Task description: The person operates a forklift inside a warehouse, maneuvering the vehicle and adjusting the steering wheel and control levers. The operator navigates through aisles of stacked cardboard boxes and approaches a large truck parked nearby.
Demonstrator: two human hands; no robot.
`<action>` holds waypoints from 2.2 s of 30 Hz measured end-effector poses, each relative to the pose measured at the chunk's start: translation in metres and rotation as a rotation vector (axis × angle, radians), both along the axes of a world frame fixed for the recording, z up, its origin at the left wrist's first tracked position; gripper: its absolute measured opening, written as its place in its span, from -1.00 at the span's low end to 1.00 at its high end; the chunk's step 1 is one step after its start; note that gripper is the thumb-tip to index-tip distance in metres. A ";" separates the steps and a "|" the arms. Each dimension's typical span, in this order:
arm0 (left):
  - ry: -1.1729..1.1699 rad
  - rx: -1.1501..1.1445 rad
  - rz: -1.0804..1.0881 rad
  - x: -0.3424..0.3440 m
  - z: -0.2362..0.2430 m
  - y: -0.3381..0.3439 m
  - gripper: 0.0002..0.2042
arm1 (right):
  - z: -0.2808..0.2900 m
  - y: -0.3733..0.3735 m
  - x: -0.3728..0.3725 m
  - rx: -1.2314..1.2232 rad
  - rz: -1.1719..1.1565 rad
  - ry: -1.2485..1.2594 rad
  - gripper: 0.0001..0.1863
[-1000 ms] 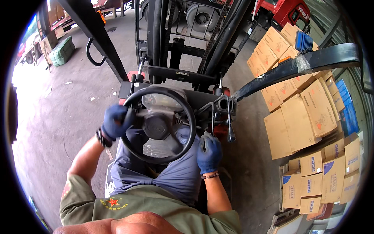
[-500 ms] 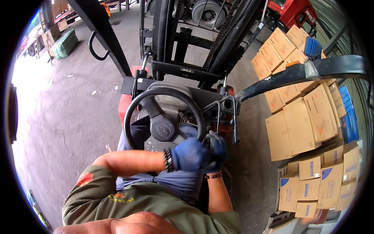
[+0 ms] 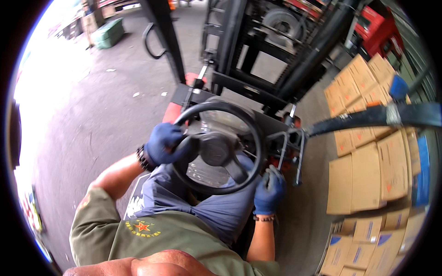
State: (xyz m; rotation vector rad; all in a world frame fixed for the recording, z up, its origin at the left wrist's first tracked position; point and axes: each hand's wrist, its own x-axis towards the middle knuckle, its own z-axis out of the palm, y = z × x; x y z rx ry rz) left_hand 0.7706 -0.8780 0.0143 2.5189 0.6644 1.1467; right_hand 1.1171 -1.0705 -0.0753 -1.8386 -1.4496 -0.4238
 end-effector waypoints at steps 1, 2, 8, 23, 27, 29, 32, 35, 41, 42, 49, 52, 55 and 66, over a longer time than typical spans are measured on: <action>-0.003 -0.041 -0.027 0.016 0.014 0.013 -0.71 | -0.003 -0.002 0.011 -0.001 0.003 -0.001 -0.87; -0.034 -0.058 0.009 0.029 0.012 0.027 -0.67 | -0.008 -0.005 0.011 -0.002 -0.003 -0.008 -0.86; -0.095 0.065 0.088 0.156 0.037 0.052 -0.47 | -0.023 -0.005 0.033 0.018 0.029 0.076 -0.82; -0.159 0.150 -0.243 0.346 -0.115 -0.108 -0.73 | -0.063 -0.003 0.089 -0.085 -0.194 0.081 -0.73; -0.178 0.149 -0.462 0.285 -0.121 -0.131 -0.67 | -0.071 -0.007 0.100 -0.014 -0.201 0.092 -0.72; -0.107 0.135 -0.504 0.251 -0.132 -0.134 -0.65 | -0.067 -0.003 0.098 -0.010 -0.153 0.102 -0.72; -0.101 0.092 -0.446 0.195 -0.118 -0.127 -0.61 | -0.050 -0.009 0.092 -0.065 -0.078 0.111 -0.76; 0.016 0.064 -0.412 0.153 -0.121 -0.124 -0.58 | -0.041 -0.007 0.076 -0.073 -0.040 0.086 -0.79; 0.004 0.056 -0.395 0.131 -0.108 -0.119 -0.52 | -0.037 -0.008 0.064 -0.042 -0.033 0.052 -0.78; 0.008 0.056 -0.399 0.129 -0.107 -0.119 -0.52 | -0.036 -0.009 0.062 -0.038 -0.029 0.034 -0.78; -0.010 0.057 -0.420 0.108 -0.097 -0.113 -0.54 | -0.021 -0.001 0.032 -0.009 -0.047 0.065 -0.82; 0.014 0.002 -0.438 0.090 -0.086 -0.105 -0.54 | -0.021 0.008 0.017 0.022 -0.067 0.062 -0.85; 0.023 0.005 -0.440 0.078 -0.072 -0.095 -0.59 | -0.011 0.020 0.003 0.042 -0.036 0.007 -0.86; 0.059 0.022 -0.458 0.072 -0.066 -0.083 -0.55 | -0.013 0.030 -0.006 0.073 -0.079 0.017 -0.94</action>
